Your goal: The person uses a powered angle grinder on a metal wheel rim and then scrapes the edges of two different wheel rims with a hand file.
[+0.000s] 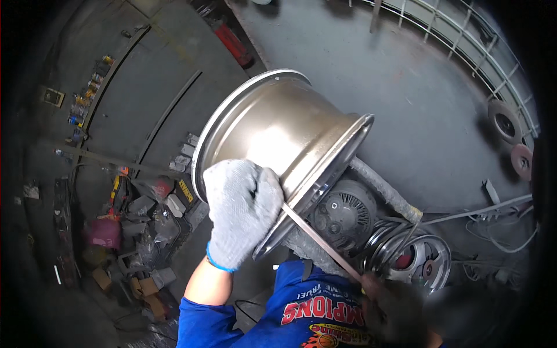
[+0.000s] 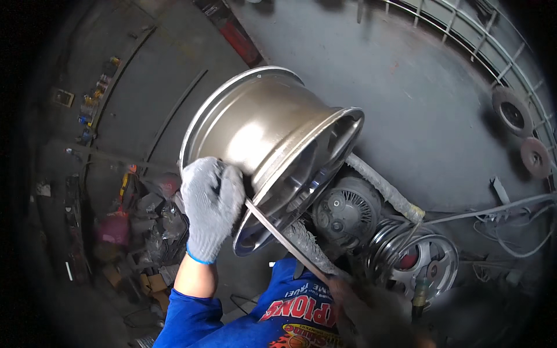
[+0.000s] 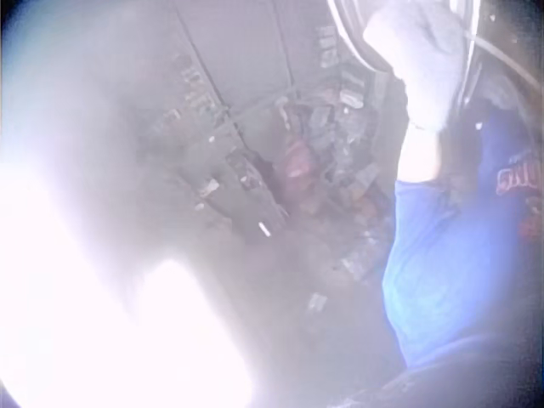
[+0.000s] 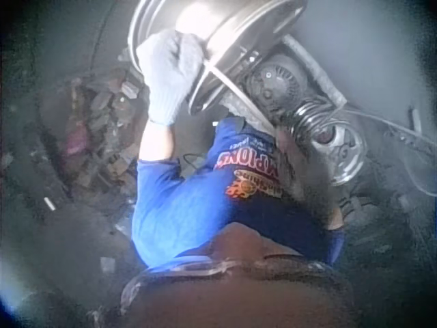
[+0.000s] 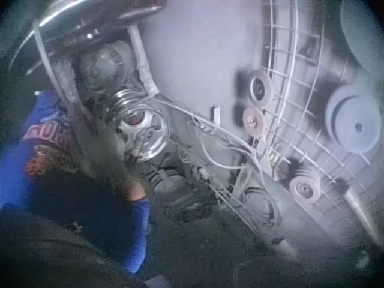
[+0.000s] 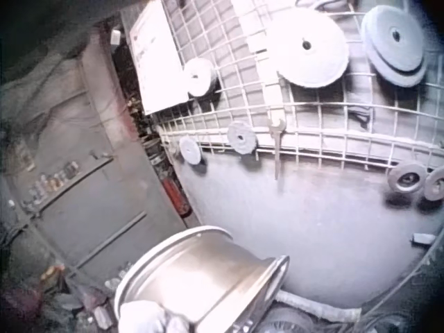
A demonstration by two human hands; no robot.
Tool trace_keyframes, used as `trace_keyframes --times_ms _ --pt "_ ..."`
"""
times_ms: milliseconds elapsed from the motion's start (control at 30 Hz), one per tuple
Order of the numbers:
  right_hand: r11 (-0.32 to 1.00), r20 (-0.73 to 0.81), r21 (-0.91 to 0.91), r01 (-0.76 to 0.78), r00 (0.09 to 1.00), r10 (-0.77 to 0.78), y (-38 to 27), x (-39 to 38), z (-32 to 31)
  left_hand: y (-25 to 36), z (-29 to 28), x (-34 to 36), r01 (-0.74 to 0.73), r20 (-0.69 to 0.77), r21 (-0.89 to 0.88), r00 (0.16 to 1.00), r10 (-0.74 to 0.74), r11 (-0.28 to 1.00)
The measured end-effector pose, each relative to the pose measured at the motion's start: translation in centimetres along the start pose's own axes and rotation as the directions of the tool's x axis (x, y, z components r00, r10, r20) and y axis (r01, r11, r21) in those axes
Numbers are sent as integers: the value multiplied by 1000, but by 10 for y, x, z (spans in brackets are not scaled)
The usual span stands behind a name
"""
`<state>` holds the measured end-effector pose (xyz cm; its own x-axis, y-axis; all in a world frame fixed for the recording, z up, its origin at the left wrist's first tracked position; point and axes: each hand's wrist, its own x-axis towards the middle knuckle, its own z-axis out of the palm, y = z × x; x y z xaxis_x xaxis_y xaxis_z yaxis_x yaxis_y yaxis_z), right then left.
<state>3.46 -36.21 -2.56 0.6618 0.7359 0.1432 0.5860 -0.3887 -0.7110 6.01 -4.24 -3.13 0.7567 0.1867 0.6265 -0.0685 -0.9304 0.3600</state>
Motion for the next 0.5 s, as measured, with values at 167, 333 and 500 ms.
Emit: trace_keyframes --times_ms 167,333,500 --pt "992 -57 -123 -38 998 31 -13 56 6 -31 9 24 250 -131 -69 957 -258 966" --pt "991 34 -122 -60 997 64 -7 37 5 -26 3 10 233 -42 -45 971 -235 971" --pt "995 -19 -79 -52 999 51 -7 -5 2 -3 5 -15 8 -53 -150 998 -16 989"
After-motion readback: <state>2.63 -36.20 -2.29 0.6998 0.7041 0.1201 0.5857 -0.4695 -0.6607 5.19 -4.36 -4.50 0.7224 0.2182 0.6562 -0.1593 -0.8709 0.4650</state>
